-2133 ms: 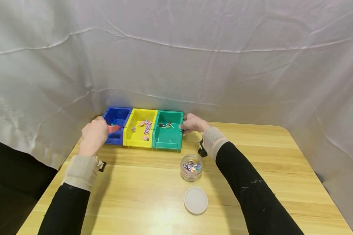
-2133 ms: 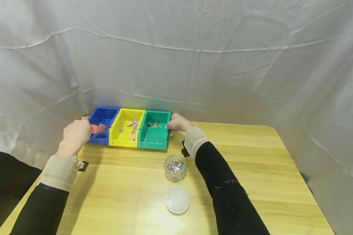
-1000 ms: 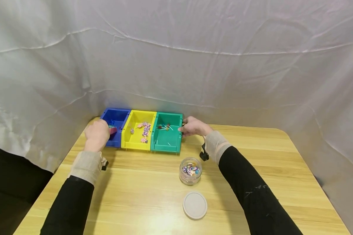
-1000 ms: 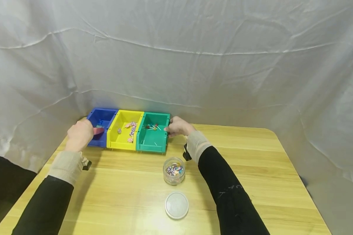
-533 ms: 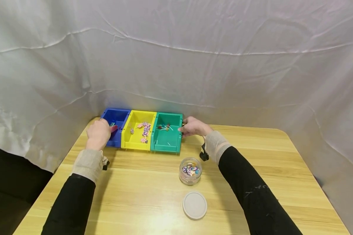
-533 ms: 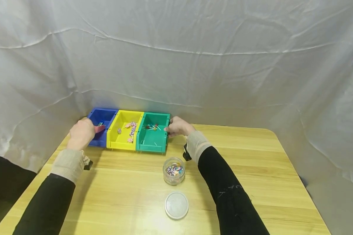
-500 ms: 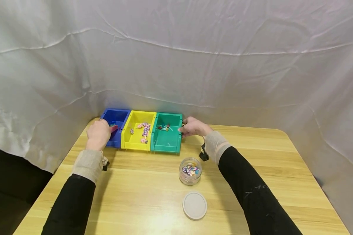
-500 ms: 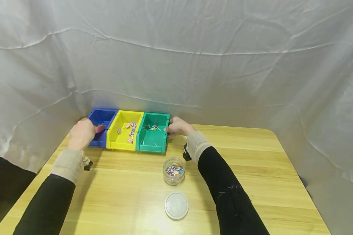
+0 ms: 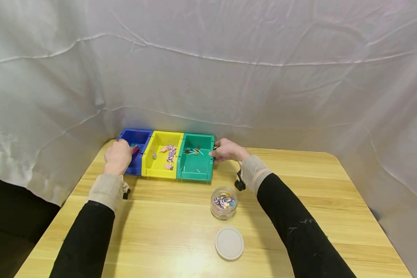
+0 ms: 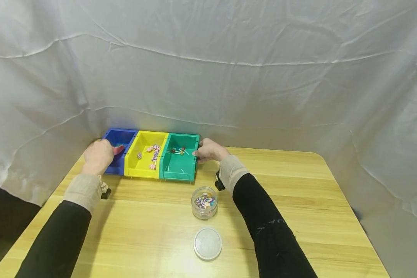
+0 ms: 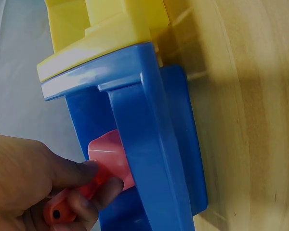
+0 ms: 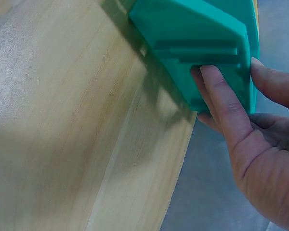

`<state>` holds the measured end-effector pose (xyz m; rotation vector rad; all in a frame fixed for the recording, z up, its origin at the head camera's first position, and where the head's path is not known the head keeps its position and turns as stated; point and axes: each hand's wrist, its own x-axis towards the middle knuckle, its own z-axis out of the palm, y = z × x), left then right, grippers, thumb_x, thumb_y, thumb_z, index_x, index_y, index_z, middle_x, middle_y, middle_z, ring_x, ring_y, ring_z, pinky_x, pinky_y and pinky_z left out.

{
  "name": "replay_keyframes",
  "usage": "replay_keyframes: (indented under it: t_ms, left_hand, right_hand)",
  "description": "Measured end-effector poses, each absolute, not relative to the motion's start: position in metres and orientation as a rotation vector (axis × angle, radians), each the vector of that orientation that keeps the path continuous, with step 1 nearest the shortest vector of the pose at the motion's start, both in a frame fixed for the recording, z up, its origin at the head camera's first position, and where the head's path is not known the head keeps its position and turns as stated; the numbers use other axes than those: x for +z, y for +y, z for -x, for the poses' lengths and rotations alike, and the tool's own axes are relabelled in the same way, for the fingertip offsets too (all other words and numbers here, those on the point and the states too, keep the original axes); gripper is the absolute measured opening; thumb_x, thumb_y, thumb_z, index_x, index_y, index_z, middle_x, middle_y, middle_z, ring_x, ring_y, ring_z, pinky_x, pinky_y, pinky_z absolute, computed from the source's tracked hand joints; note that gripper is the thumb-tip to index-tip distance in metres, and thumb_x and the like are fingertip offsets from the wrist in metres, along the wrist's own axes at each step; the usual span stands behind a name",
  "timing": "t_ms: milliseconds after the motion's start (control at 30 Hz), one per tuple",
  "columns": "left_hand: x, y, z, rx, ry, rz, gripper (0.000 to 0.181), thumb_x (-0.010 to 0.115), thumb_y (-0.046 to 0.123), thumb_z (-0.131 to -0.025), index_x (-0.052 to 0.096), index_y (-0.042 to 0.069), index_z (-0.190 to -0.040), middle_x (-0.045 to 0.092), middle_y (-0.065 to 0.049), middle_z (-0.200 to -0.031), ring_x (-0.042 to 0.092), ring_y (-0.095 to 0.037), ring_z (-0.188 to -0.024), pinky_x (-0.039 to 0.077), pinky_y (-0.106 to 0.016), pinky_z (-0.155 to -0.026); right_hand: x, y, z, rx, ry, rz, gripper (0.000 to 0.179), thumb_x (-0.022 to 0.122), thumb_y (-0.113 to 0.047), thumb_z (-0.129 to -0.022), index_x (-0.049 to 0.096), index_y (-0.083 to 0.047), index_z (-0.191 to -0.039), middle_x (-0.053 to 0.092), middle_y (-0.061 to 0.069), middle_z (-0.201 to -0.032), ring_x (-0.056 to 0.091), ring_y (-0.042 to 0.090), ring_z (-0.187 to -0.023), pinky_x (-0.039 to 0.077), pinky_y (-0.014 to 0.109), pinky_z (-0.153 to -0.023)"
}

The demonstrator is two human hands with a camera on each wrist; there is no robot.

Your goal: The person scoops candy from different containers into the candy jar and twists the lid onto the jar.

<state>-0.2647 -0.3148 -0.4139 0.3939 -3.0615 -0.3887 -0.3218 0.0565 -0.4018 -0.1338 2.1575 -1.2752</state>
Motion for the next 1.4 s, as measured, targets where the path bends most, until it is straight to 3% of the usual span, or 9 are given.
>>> replay_keyframes:
  t_ms: [233,300,567,800,1000,1133,1267,1400]
  left_hand:
    - [-0.415,-0.314,0.268,-0.368,-3.05,-0.377,0.048,0.056,0.028,-0.106,0.055,-0.018,-0.117,0.062,-0.039,-0.115,0.064,-0.053,-0.103,0.054,-0.061,-0.083]
    - [-0.416,-0.313,0.267,-0.369,-3.046,-0.376,0.047,0.055,0.027,-0.106,0.054,-0.018,-0.117,0.061,-0.04,-0.116,0.064,-0.054,-0.104,0.054,-0.062,-0.084]
    - [-0.417,-0.314,0.27,-0.357,-3.037,-0.367,0.036,0.043,0.012,-0.107,0.052,-0.021,-0.119,0.06,-0.042,-0.119,0.063,-0.054,-0.107,0.052,-0.065,-0.089]
    - [-0.427,-0.317,0.274,-0.403,-3.051,-0.422,0.032,0.034,0.004,-0.104,0.053,-0.017,-0.118,0.062,-0.041,-0.118,0.064,-0.054,-0.106,0.052,-0.065,-0.089]
    - [-0.435,-0.319,0.273,-0.416,-3.011,-0.397,0.027,0.041,0.006,-0.102,0.05,-0.016,-0.116,0.062,-0.041,-0.114,0.064,-0.055,-0.102,0.052,-0.065,-0.087]
    - [-0.445,-0.321,0.269,-0.44,-2.948,-0.377,0.031,0.042,0.012,-0.106,0.049,-0.017,-0.114,0.061,-0.044,-0.109,0.064,-0.058,-0.098,0.052,-0.066,-0.085]
    - [-0.454,-0.318,0.266,-0.519,-2.853,-0.388,0.042,0.029,0.021,-0.113,0.049,-0.015,-0.111,0.062,-0.045,-0.105,0.064,-0.06,-0.095,0.052,-0.067,-0.084]
    - [-0.461,-0.317,0.265,-0.572,-2.82,-0.43,0.031,0.037,0.015,-0.11,0.046,-0.015,-0.115,0.061,-0.045,-0.109,0.063,-0.06,-0.098,0.051,-0.067,-0.085]
  right_hand:
    - [-0.402,0.054,0.324,-1.245,2.176,0.141,0.077,0.061,-0.005,-0.104,0.011,0.011,-0.161,0.051,0.031,-0.147,0.07,0.027,-0.102,0.058,0.04,-0.094]
    - [-0.401,0.054,0.324,-1.241,2.175,0.144,0.076,0.06,-0.005,-0.104,0.011,0.01,-0.161,0.052,0.031,-0.146,0.07,0.028,-0.104,0.058,0.04,-0.095]
    - [-0.402,0.052,0.324,-1.24,2.171,0.141,0.078,0.06,-0.005,-0.105,0.009,0.009,-0.161,0.051,0.03,-0.147,0.067,0.019,-0.085,0.055,0.045,-0.1]
    - [-0.401,0.053,0.322,-1.23,2.166,0.149,0.079,0.061,-0.006,-0.104,0.008,0.009,-0.162,0.05,0.03,-0.148,0.07,0.028,-0.101,0.056,0.043,-0.098]
    - [-0.399,0.055,0.321,-1.246,2.161,0.129,0.078,0.06,-0.006,-0.105,0.008,0.009,-0.162,0.042,0.03,-0.155,0.068,0.035,-0.115,0.055,0.044,-0.099]
    - [-0.402,0.056,0.322,-1.246,2.147,0.135,0.078,0.06,-0.005,-0.105,0.008,0.01,-0.161,0.038,0.03,-0.158,0.068,0.035,-0.115,0.055,0.044,-0.1]
    - [-0.403,0.057,0.323,-1.239,2.146,0.146,0.078,0.06,-0.005,-0.105,0.008,0.012,-0.16,0.037,0.031,-0.158,0.071,0.033,-0.109,0.058,0.04,-0.093]
    - [-0.403,0.058,0.324,-1.238,2.144,0.162,0.079,0.06,-0.005,-0.104,0.006,0.014,-0.159,0.039,0.033,-0.154,0.073,0.029,-0.099,0.061,0.036,-0.086]
